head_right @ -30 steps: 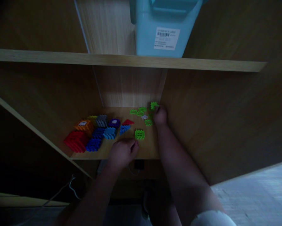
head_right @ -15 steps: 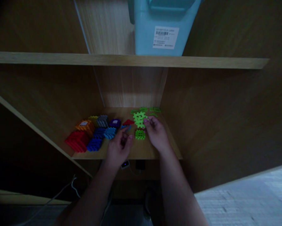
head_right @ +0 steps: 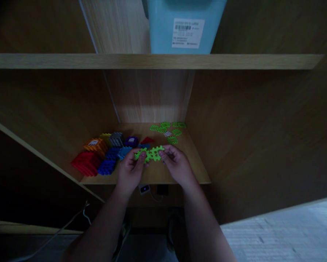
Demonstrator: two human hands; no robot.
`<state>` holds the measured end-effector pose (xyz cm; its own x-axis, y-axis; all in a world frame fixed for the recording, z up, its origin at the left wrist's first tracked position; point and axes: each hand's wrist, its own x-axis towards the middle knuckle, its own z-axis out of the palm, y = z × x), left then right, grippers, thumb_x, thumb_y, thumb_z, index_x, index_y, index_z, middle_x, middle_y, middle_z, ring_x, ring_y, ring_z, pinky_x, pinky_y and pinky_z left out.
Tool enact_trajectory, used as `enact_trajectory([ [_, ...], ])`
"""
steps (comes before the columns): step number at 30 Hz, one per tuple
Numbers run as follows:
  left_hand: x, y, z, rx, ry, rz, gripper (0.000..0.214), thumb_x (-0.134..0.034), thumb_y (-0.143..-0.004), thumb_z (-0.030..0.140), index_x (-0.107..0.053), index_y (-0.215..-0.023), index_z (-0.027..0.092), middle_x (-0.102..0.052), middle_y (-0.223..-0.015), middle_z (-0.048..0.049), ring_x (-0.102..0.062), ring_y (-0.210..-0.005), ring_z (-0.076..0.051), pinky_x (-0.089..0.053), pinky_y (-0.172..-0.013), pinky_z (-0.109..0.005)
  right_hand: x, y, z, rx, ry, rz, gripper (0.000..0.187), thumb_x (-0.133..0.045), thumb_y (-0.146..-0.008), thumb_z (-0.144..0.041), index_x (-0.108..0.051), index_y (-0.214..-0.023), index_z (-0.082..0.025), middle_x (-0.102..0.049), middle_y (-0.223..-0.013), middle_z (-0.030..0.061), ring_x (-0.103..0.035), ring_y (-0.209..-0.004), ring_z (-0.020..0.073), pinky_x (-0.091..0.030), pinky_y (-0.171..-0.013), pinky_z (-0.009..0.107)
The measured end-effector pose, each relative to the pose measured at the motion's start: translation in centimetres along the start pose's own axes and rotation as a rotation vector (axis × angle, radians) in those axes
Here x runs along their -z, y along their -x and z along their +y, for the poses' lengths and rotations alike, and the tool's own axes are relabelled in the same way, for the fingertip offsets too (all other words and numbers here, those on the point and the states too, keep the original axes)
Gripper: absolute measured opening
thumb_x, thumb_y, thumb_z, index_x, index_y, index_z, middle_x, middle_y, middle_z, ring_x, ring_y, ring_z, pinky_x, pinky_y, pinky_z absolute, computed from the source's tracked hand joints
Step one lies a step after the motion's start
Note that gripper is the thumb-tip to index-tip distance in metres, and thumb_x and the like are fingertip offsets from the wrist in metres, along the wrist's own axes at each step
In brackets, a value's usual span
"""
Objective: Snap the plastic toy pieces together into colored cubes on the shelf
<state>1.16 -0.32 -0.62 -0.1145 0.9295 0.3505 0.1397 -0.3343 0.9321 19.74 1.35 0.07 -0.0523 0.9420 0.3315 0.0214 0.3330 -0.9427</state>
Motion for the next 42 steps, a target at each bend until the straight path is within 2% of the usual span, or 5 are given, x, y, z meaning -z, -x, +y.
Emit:
enact_trajectory([
  [4, 0.0, -0.2, 0.0, -0.004, 0.004, -0.036, 0.042, -0.064, -0.104, 0.048, -0.065, -0.141, 0.027, -0.077, -0.095, -0.0015, -0.072, -0.064, -0.014, -0.060, -0.059, -0.024, 1.1, 0.1, -0.3, 0.217, 0.239, 0.090, 0.010, -0.073, -0.099, -0.038, -0.072, -0.102, -0.028, -0.074, -0.100, 0.0027, -0.070, -0.096, 0.0217, -0.058, -0.088, 0.037],
  [10, 0.1, -0.6, -0.6, 0.078, 0.108, -0.149, 0.032, -0.062, -0.103, 0.049, -0.078, -0.112, 0.023, -0.077, -0.093, -0.0031, -0.074, -0.072, -0.017, -0.065, -0.064, -0.027, 1.1, 0.4, -0.6, 0.506, 0.409, 0.076, 0.025, -0.067, -0.098, -0.016, -0.081, -0.099, -0.036, -0.068, -0.127, 0.0040, -0.070, -0.116, 0.0241, -0.059, -0.097, 0.044],
  [22, 0.2, -0.8, 0.1, 0.157, 0.218, -0.235, 0.046, -0.076, -0.089, 0.064, -0.071, -0.084, 0.019, -0.066, -0.074, 0.0007, -0.062, -0.062, -0.013, -0.055, -0.053, -0.022, 0.0, 0.5, -1.0, 0.435, 0.343, -0.037, 0.034, -0.056, -0.093, -0.002, -0.074, -0.092, -0.031, -0.078, -0.129, 0.0005, -0.074, -0.117, 0.0208, -0.060, -0.098, 0.041],
  [31, 0.3, -0.9, 0.4, 0.128, 0.183, -0.083, 0.049, -0.071, -0.091, 0.067, -0.070, -0.083, 0.019, -0.066, -0.067, 0.0013, -0.061, -0.057, -0.013, -0.048, -0.053, -0.021, 0.7, 0.7, -1.9, 0.435, 0.397, -0.137, 0.044, -0.075, -0.096, -0.024, -0.068, -0.137, -0.037, -0.065, -0.144, 0.0071, -0.061, -0.138, 0.0264, -0.053, -0.115, 0.049],
  [42, 0.2, -0.8, -0.4, 0.101, 0.097, -0.058, 0.043, -0.066, -0.097, 0.063, -0.074, -0.093, 0.021, -0.073, -0.075, -0.0007, -0.067, -0.059, -0.016, -0.049, -0.052, -0.023, 1.9, 0.3, -1.4, 0.359, 0.414, 0.013, 0.025, -0.080, -0.093, -0.034, -0.075, -0.118, -0.034, -0.076, -0.128, 0.0046, -0.072, -0.116, 0.0261, -0.059, -0.101, 0.046],
])
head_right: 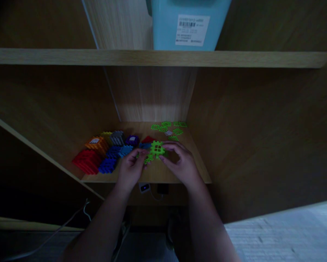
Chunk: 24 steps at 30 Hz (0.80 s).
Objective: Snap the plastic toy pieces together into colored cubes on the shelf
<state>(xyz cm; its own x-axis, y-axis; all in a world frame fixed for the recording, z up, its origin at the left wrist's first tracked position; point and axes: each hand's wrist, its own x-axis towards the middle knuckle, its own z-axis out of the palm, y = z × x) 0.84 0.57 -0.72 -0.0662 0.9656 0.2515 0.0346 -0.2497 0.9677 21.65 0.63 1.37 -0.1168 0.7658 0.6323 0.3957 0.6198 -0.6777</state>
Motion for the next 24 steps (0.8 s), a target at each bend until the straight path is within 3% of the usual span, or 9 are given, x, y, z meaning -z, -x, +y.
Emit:
enact_trajectory([
  [4, 0.1, 0.0, 0.2, -0.010, 0.015, 0.064, 0.041, -0.066, -0.097, 0.060, -0.075, -0.097, 0.020, -0.075, -0.083, -0.0020, -0.068, -0.061, -0.015, -0.051, -0.054, -0.023, 0.9, 0.2, 1.7, -0.102, 0.085, -0.016, 0.030, -0.081, -0.091, -0.038, -0.074, -0.119, -0.032, -0.078, -0.119, 0.0040, -0.073, -0.109, 0.0265, -0.059, -0.098, 0.045],
  [9, 0.1, 0.0, 0.2, 0.005, 0.012, 0.072, 0.039, -0.066, -0.097, 0.059, -0.074, -0.096, 0.020, -0.075, -0.081, -0.0017, -0.068, -0.060, -0.015, -0.051, -0.054, -0.023, 0.7, 0.4, 3.2, -0.171, 0.126, -0.082, 0.034, -0.080, -0.091, -0.040, -0.071, -0.123, -0.031, -0.077, -0.126, 0.0046, -0.072, -0.118, 0.0272, -0.055, -0.107, 0.048],
  [24, 0.0, 0.0, 0.2, 0.007, 0.015, 0.069, 0.035, -0.066, -0.098, 0.055, -0.074, -0.095, 0.021, -0.075, -0.080, -0.0015, -0.068, -0.060, -0.015, -0.051, -0.053, -0.023, 0.4, 0.3, 3.8, -0.238, 0.154, -0.151, 0.035, -0.079, -0.092, -0.037, -0.068, -0.124, -0.030, -0.076, -0.130, 0.0070, -0.073, -0.121, 0.0273, -0.054, -0.108, 0.049],
])
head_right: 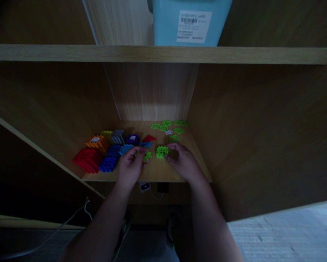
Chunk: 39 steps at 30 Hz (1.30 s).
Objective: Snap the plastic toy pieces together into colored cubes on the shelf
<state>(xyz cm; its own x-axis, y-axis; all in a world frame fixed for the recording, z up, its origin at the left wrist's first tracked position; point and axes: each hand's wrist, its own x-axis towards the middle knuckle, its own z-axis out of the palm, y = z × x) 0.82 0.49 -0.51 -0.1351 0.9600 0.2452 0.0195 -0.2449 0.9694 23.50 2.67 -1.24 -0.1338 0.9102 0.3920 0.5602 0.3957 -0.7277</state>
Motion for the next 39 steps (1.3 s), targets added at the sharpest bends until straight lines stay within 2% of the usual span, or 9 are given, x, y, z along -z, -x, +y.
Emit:
enact_trajectory([
  [9, 0.0, -0.1, -0.1, -0.003, 0.008, 0.002, 0.036, -0.067, -0.097, 0.056, -0.074, -0.096, 0.021, -0.075, -0.080, -0.0015, -0.069, -0.062, -0.015, -0.052, -0.054, -0.023, -0.1, 0.1, 0.5, 0.014, 0.030, -0.027, 0.036, -0.075, -0.095, -0.037, -0.065, -0.129, -0.030, -0.074, -0.136, 0.0072, -0.070, -0.127, 0.0279, -0.052, -0.112, 0.051],
  [18, 0.0, -0.2, -0.3, 0.001, -0.018, -0.017, 0.037, -0.066, -0.098, 0.057, -0.073, -0.097, 0.020, -0.071, -0.074, -0.0004, -0.067, -0.059, -0.015, -0.048, -0.053, -0.022, 0.1, 0.0, -0.2, 0.016, 0.052, -0.024, 0.035, -0.073, -0.094, -0.035, -0.065, -0.128, -0.028, -0.075, -0.134, 0.0071, -0.071, -0.125, 0.0270, -0.054, -0.112, 0.048],
  [23, 0.1, -0.2, -0.4, -0.028, -0.044, -0.053, 0.030, -0.064, -0.102, 0.050, -0.073, -0.101, 0.022, -0.072, -0.077, -0.0007, -0.068, -0.064, -0.015, -0.049, -0.055, -0.022, 0.0, 0.0, -0.1, 0.012, 0.073, -0.028, 0.038, -0.074, -0.094, -0.037, -0.064, -0.130, -0.029, -0.074, -0.135, 0.0071, -0.070, -0.127, 0.0285, -0.053, -0.113, 0.050],
  [25, 0.1, -0.2, -0.4, -0.047, -0.042, -0.071, 0.025, -0.063, -0.104, 0.046, -0.073, -0.109, 0.024, -0.073, -0.081, -0.0010, -0.069, -0.066, -0.015, -0.051, -0.058, -0.022, 0.0, 0.1, -0.1, 0.020, 0.099, -0.017, 0.041, -0.074, -0.095, -0.038, -0.064, -0.133, -0.029, -0.074, -0.136, 0.0078, -0.070, -0.128, 0.0296, -0.053, -0.112, 0.052],
  [28, -0.1, -0.2, -0.4, -0.077, 0.014, -0.082, 0.030, -0.064, -0.104, 0.042, -0.067, -0.129, 0.027, -0.075, -0.095, -0.0025, -0.072, -0.074, -0.016, -0.058, -0.064, -0.025, 0.2, 0.2, -0.7, 0.088, 0.133, 0.045, 0.037, -0.071, -0.097, -0.038, -0.065, -0.132, -0.029, -0.073, -0.133, 0.0084, -0.069, -0.127, 0.0303, -0.054, -0.111, 0.053],
  [31, -0.3, -0.2, -0.4, -0.098, 0.104, -0.089, 0.042, -0.069, -0.102, 0.041, -0.058, -0.141, 0.028, -0.074, -0.112, -0.0054, -0.075, -0.085, -0.018, -0.065, -0.073, -0.030, 0.3, 0.3, -2.0, 0.233, 0.132, 0.109, 0.029, -0.070, -0.099, -0.035, -0.067, -0.128, -0.030, -0.073, -0.132, 0.0084, -0.067, -0.128, 0.0299, -0.054, -0.110, 0.052],
  [35, 0.0, -0.3, -0.6, -0.118, 0.058, -0.104, 0.037, -0.070, -0.102, 0.040, -0.060, -0.135, 0.026, -0.074, -0.110, -0.0055, -0.075, -0.093, -0.020, -0.065, -0.083, -0.033, -0.2, 0.5, -4.0, 0.376, 0.092, 0.085, 0.036, -0.079, -0.096, -0.037, -0.068, -0.130, -0.033, -0.072, -0.136, 0.0071, -0.067, -0.130, 0.0294, -0.056, -0.109, 0.051],
  [39, 0.2, -0.3, -0.8, -0.138, 0.032, -0.110, 0.031, -0.070, -0.102, 0.041, -0.062, -0.127, 0.025, -0.074, -0.109, -0.0047, -0.074, -0.097, -0.020, -0.062, -0.088, -0.032, -1.3, 0.5, -5.0, 0.444, 0.040, 0.059, 0.037, -0.080, -0.096, -0.032, -0.068, -0.131, -0.035, -0.074, -0.134, 0.0048, -0.069, -0.126, 0.0269, -0.058, -0.106, 0.049],
])
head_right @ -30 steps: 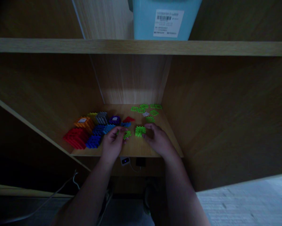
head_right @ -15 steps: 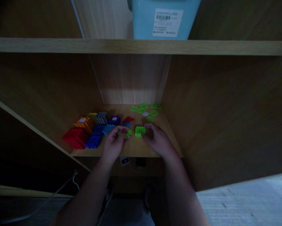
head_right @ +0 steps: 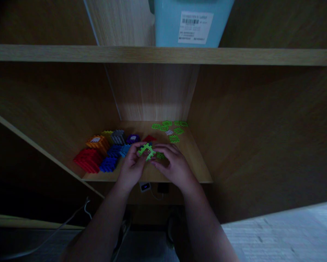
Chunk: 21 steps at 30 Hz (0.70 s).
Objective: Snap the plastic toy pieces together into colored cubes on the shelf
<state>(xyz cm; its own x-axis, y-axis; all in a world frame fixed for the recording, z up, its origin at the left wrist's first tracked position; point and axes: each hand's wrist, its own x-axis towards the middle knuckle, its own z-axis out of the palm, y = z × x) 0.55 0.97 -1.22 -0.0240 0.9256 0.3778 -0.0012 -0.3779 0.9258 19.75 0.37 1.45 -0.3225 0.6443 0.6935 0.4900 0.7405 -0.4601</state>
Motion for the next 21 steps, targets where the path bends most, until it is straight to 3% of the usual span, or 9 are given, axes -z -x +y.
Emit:
enact_trajectory([
  [7, -0.2, 0.4, 0.3, 0.056, 0.239, -0.079, 0.031, -0.069, -0.103, 0.043, -0.048, -0.119, 0.027, -0.072, -0.102, -0.0016, -0.078, -0.090, -0.020, -0.059, -0.075, -0.028, -1.5, 0.3, -0.2, 0.026, -0.029, 0.073, 0.041, -0.083, -0.093, -0.029, -0.070, -0.131, -0.034, -0.070, -0.136, 0.0068, -0.069, -0.125, 0.0263, -0.060, -0.105, 0.046],
  [21, -0.5, 0.6, 0.3, 0.029, 0.312, -0.098, 0.026, -0.063, -0.107, 0.046, -0.046, -0.112, 0.027, -0.066, -0.106, 0.0001, -0.070, -0.096, -0.015, -0.056, -0.086, -0.028, -1.7, 0.1, -0.7, 0.093, 0.068, 0.205, 0.031, -0.083, -0.094, -0.028, -0.070, -0.123, -0.032, -0.076, -0.127, 0.0060, -0.073, -0.115, 0.0263, -0.060, -0.098, 0.048],
])
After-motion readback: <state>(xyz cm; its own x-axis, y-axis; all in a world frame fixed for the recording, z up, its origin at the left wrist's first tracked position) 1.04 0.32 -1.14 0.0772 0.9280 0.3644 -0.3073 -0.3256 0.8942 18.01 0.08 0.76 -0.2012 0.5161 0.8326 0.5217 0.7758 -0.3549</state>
